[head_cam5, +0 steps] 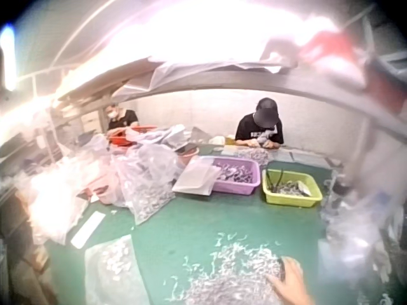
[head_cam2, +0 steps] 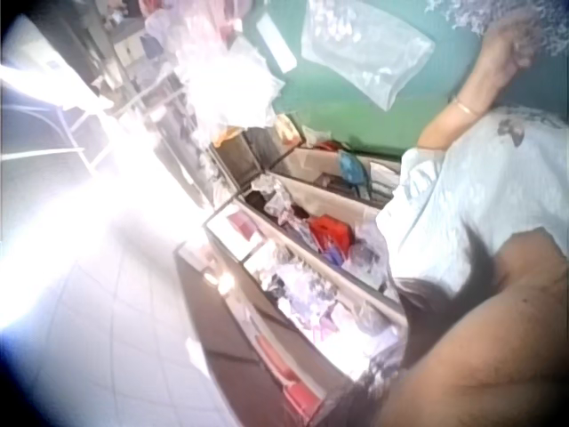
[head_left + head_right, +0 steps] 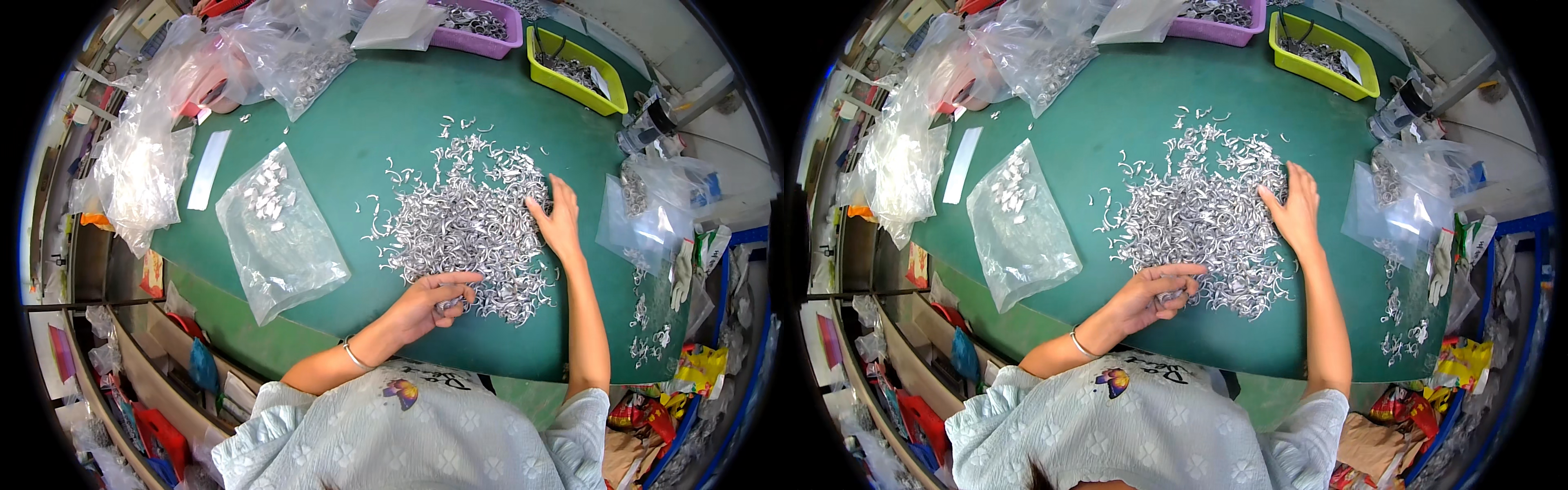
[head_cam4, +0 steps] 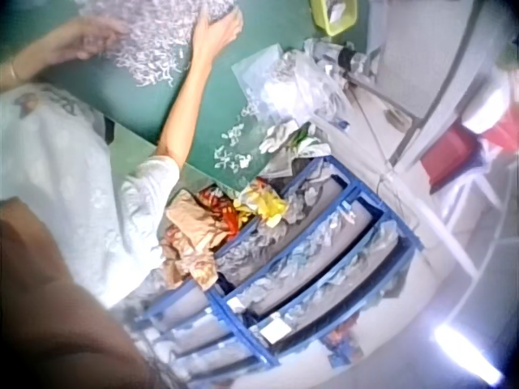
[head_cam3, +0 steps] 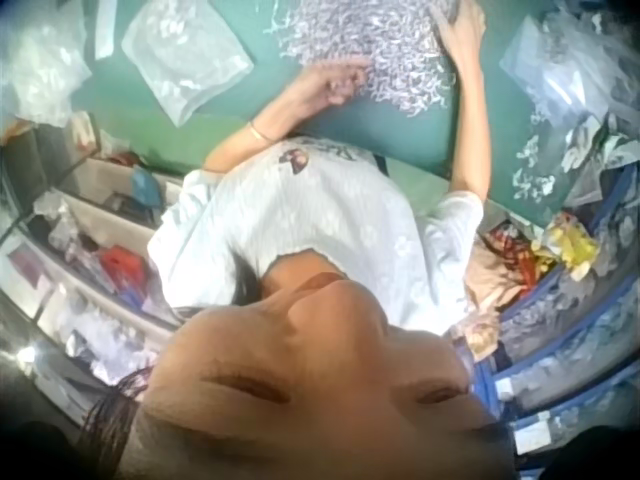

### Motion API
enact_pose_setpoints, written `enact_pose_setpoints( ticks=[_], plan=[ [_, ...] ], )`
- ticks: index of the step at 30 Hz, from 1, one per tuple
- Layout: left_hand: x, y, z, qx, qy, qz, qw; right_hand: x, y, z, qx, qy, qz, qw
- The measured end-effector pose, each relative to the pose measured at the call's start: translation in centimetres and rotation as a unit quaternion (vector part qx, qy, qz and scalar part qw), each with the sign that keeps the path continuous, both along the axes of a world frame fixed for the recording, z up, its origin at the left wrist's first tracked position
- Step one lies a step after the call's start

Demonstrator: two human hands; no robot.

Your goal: The person sorts through a large pile of crescent-shaped metal parts on a green work table and places them into plastic bags by hand.

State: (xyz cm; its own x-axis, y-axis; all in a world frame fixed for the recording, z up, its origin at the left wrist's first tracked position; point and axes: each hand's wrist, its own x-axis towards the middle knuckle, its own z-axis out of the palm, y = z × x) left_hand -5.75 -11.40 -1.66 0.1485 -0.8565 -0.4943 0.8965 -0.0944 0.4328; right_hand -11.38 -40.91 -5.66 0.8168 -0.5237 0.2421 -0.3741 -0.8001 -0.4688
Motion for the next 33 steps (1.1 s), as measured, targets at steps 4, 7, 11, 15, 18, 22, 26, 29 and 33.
enact_pose_setpoints(
  ticks=[4,7,11,15,18,22,26,29,33],
  plan=[
    [-0.3,-0.2,0.2,0.017,-0.010,0.000,1.000,1.6,1.8,-0.8,0.050,-0.016,0.036,0.998],
    [0.0,0.0,-0.1,0.001,0.001,0.007,1.000,2.0,3.1,0.4,0.131,-0.042,0.044,0.989],
    [0.9,-0.1,0.3,-0.012,-0.016,0.012,1.000,1.0,4.1,1.5,0.187,-0.064,0.032,0.980],
    [3.4,-1.8,1.5,0.000,-0.113,0.031,0.993,-0.6,5.0,2.1,0.247,-0.106,0.065,0.961],
    [6.2,-5.6,2.5,0.017,-0.249,0.054,0.967,-1.4,6.2,3.7,0.209,-0.103,0.104,0.967],
    [10.6,-12.7,-0.3,0.054,-0.491,0.004,0.869,-2.0,6.6,4.9,0.262,-0.117,0.173,0.942],
    [10.7,-16.8,-1.2,0.127,-0.778,-0.046,0.613,-0.5,4.2,4.7,0.266,-0.218,0.151,0.927],
    [10.3,-18.2,-2.7,0.140,-0.839,-0.062,0.523,2.8,0.4,3.4,0.133,-0.155,0.025,0.979],
    [10.6,-18.9,-3.3,0.127,-0.880,-0.063,0.453,6.3,-3.0,-0.7,-0.071,-0.107,0.029,0.991]
  ],
)
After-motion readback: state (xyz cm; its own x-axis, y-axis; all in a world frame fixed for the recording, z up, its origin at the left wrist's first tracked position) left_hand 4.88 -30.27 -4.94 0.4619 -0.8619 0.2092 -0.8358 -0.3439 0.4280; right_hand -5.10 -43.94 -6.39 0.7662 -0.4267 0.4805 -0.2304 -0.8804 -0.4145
